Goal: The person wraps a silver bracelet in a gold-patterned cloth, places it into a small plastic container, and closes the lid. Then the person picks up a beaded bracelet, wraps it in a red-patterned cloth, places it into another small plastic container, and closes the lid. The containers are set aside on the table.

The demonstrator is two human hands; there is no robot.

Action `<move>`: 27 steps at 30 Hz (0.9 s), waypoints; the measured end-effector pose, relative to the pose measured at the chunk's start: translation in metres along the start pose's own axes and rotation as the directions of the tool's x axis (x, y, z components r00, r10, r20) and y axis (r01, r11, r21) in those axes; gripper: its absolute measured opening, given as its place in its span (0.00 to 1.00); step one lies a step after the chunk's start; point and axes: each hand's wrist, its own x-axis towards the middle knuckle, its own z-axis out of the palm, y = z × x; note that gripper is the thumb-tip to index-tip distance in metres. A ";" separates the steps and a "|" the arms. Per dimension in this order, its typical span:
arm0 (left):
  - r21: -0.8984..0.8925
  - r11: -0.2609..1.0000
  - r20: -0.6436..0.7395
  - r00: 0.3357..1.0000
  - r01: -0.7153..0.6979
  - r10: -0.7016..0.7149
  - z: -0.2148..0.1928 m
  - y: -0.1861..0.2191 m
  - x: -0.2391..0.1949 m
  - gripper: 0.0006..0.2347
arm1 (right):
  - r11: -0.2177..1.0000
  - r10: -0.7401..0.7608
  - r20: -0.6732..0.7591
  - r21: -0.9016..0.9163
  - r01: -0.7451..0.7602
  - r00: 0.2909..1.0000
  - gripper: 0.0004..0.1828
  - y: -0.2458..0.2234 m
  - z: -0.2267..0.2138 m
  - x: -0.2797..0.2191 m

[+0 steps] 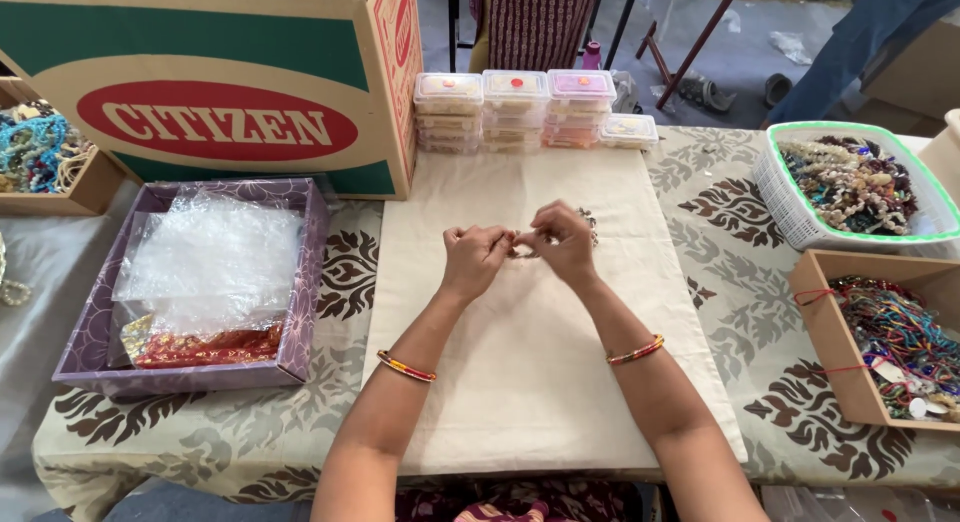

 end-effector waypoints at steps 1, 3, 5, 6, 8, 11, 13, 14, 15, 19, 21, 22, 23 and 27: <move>-0.220 0.956 0.178 0.972 0.194 -0.156 0.009 -0.007 0.000 0.12 | 0.993 0.074 -0.045 0.090 -0.070 0.996 0.14 0.001 -0.004 0.001; -0.389 0.829 0.380 0.890 0.402 -0.253 0.026 -0.022 -0.003 0.14 | 0.974 0.152 -0.081 0.180 -0.135 0.985 0.14 0.007 -0.008 -0.001; -0.751 0.241 0.627 0.778 0.614 -0.029 0.039 -0.038 -0.007 0.13 | 0.880 0.332 -0.094 0.390 -0.272 0.939 0.14 0.017 -0.007 -0.007; -0.753 0.240 0.625 0.780 0.613 -0.030 0.038 -0.034 -0.006 0.13 | 0.880 0.331 -0.092 0.389 -0.273 0.939 0.14 0.017 -0.002 -0.007; -0.899 0.066 0.428 0.901 0.433 -0.073 0.034 -0.026 -0.005 0.14 | 0.730 0.510 -0.058 0.556 -0.397 0.858 0.07 0.017 0.009 -0.010; -0.939 0.190 0.231 0.936 0.285 -0.265 0.030 -0.015 -0.006 0.13 | 0.799 0.491 -0.020 0.410 -0.440 0.871 0.11 0.020 0.014 -0.011; -0.945 0.238 0.152 0.945 0.224 -0.289 0.020 -0.017 0.001 0.13 | 0.821 0.504 0.070 0.271 -0.502 0.861 0.11 0.000 0.015 -0.006; -0.944 0.285 0.075 0.949 0.167 -0.307 0.015 -0.018 0.004 0.13 | 0.830 0.526 0.151 0.123 -0.544 0.837 0.15 -0.010 0.015 -0.004; -0.943 0.286 0.076 0.949 0.168 -0.306 0.007 -0.016 0.003 0.13 | 0.830 0.526 0.150 0.125 -0.543 0.837 0.15 -0.024 0.018 -0.002; -0.205 0.974 -0.177 0.975 0.096 -0.133 -0.014 -0.008 0.001 0.10 | 0.942 0.277 0.216 -0.252 -0.221 0.936 0.13 -0.060 0.018 0.005; 0.064 0.995 -0.161 0.985 0.077 -0.066 -0.010 -0.012 0.000 0.09 | 0.959 0.017 0.271 -0.278 0.061 0.962 0.15 -0.057 0.013 0.008; 0.084 0.996 -0.129 0.991 0.024 -0.013 -0.002 -0.017 -0.002 0.09 | 0.972 -0.037 0.223 -0.220 0.087 0.974 0.14 -0.048 0.010 0.007; 0.102 0.994 -0.097 0.995 -0.029 0.039 0.005 -0.023 -0.003 0.10 | 0.980 -0.088 0.172 -0.164 0.116 0.981 0.12 -0.040 0.008 0.006; -0.172 0.954 0.282 0.940 0.245 -0.191 0.016 -0.031 0.000 0.15 | 0.949 0.312 -0.040 0.045 -0.311 0.949 0.10 0.013 -0.002 -0.007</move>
